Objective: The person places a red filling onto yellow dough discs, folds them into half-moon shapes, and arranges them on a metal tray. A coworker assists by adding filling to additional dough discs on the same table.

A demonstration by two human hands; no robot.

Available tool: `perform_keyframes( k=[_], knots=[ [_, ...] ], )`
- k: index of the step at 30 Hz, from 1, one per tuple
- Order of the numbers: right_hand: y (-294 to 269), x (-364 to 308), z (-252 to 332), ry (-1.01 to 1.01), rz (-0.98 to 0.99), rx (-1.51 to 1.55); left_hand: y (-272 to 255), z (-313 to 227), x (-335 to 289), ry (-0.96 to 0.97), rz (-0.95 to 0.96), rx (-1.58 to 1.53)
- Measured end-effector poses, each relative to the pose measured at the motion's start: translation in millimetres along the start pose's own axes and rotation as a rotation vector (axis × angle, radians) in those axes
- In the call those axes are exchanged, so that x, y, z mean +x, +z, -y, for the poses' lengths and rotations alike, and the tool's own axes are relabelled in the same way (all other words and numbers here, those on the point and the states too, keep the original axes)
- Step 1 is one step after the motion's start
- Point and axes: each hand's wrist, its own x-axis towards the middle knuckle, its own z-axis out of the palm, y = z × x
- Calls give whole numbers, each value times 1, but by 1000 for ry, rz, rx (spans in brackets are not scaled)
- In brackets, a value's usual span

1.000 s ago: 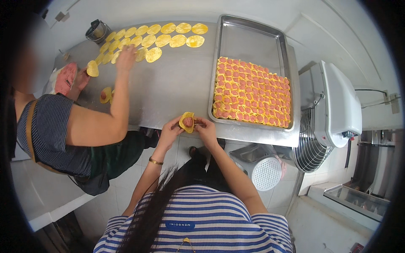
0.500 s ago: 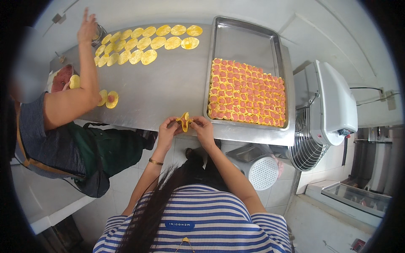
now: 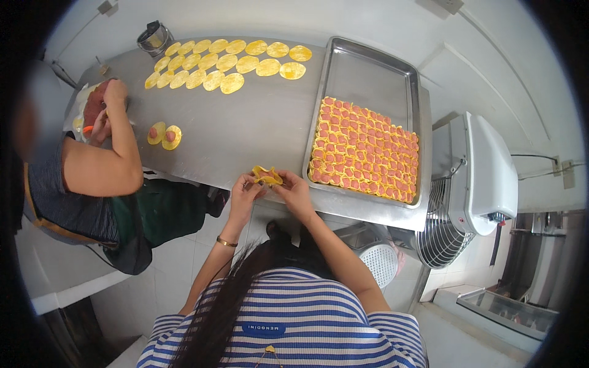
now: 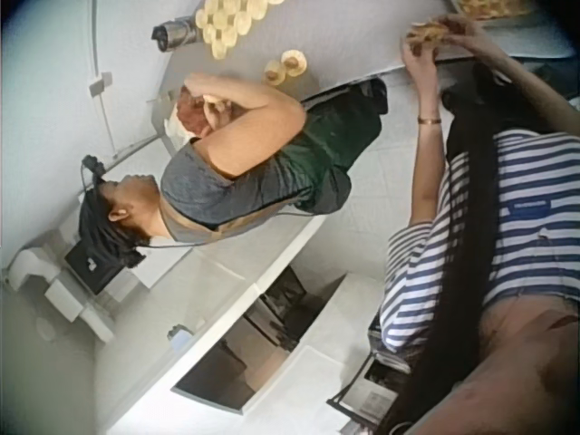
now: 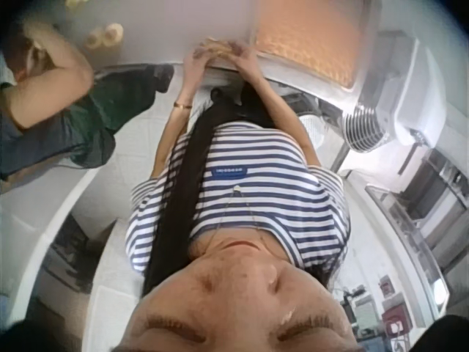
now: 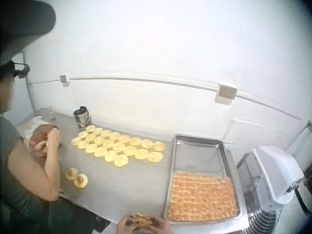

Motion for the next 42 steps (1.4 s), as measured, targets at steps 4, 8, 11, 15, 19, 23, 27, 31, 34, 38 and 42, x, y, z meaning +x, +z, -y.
perform_keyframes(
  k=[4,8,11,15,19,23,27,31,34,38,42],
  knots=[
    [-3,6,-7,-133,-91,-197,-2,-8,-6,9,4,-96],
    [-6,12,-7,-91,-104,-307,-9,-5,-6,9,20,-96],
    [-8,13,-6,-119,-42,-381,-16,5,3,-101,26,83],
    [-11,9,-8,-142,49,-401,-20,19,6,94,-12,524],
    [-14,7,-17,-122,18,-509,-15,28,7,277,-25,692],
    [-17,14,-25,-247,16,-732,-13,30,7,247,39,729],
    [-17,19,-25,-315,15,-765,-8,28,9,103,-10,723],
    [-20,8,-19,-345,-22,-839,-4,22,8,125,16,787],
    [-18,-2,-19,-289,-61,-893,-3,18,9,159,83,880],
    [-16,4,-21,-295,-18,-896,-1,18,14,83,121,800],
    [-18,12,-19,-357,57,-891,-1,17,23,24,169,921]
  ],
)
